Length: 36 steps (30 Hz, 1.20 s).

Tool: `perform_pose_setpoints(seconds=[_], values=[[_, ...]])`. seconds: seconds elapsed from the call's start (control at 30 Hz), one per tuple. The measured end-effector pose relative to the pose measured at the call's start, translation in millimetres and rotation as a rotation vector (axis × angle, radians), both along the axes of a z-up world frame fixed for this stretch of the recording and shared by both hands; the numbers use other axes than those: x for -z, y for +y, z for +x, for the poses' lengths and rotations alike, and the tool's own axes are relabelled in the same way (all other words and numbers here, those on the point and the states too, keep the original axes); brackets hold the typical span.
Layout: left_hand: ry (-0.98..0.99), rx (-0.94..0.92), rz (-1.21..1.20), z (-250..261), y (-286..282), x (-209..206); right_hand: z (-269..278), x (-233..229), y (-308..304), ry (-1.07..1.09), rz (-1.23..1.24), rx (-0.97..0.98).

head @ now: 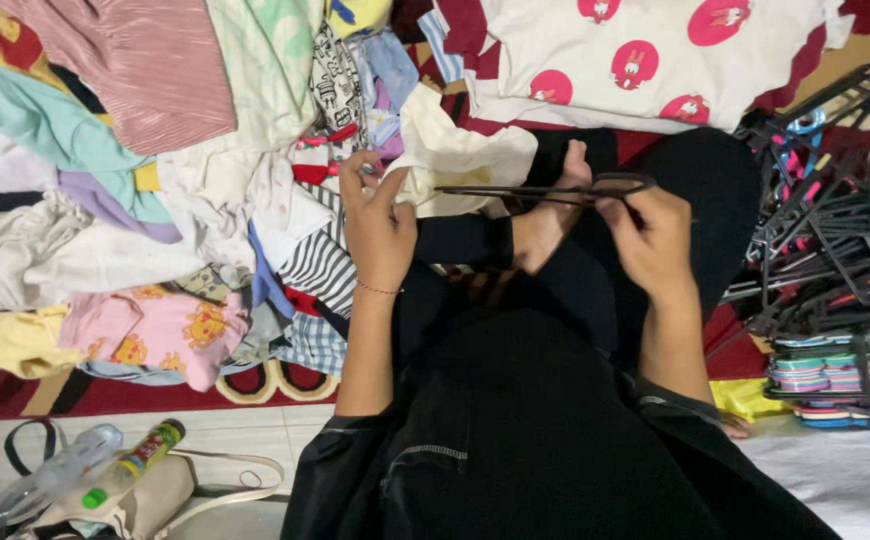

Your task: The person picks up clothing items from a pile on the floor, unfolds them, and slides them onto plastic hangers.

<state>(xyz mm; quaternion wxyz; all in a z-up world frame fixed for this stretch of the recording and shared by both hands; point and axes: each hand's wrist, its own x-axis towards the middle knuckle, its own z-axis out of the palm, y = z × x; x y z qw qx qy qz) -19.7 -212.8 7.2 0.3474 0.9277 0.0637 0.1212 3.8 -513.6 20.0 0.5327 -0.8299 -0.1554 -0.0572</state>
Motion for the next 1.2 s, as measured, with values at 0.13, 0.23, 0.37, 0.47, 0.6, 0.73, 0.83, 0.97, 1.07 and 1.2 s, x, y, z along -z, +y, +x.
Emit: perform_pose_setpoints(seconds=[0.13,0.23,0.37,0.47,0.6,0.73,0.83,0.97,1.07,1.2], values=[[-0.04,0.049,0.058,-5,-2,-9,-7,15,41,-0.078,-0.112,-0.022],[-0.021,0.11,0.024,-8,-15,-17,-13,8,71,-0.145,-0.212,0.039],[-0.077,0.213,-0.078,-15,-43,-10,-17,20,95,-0.084,-0.231,0.093],[-0.111,0.271,-0.085,-19,-59,-34,-19,59,89,0.058,-0.007,0.114],[-0.13,0.288,-0.121,-19,-48,-48,-12,67,67,0.115,0.181,0.083],[-0.18,0.231,0.063,-12,-31,-43,-7,66,55,0.062,0.233,-0.001],[-0.199,0.239,0.207,-6,-19,-20,-2,67,50,0.063,0.246,-0.045],[-0.196,0.305,0.198,-7,-16,-33,5,42,58,-0.032,0.21,-0.093],[-0.178,0.28,0.172,-7,-21,-41,6,30,66,-0.086,0.098,-0.035],[-0.193,0.16,0.138,-8,-20,-38,-3,58,67,-0.482,-0.106,0.374]])
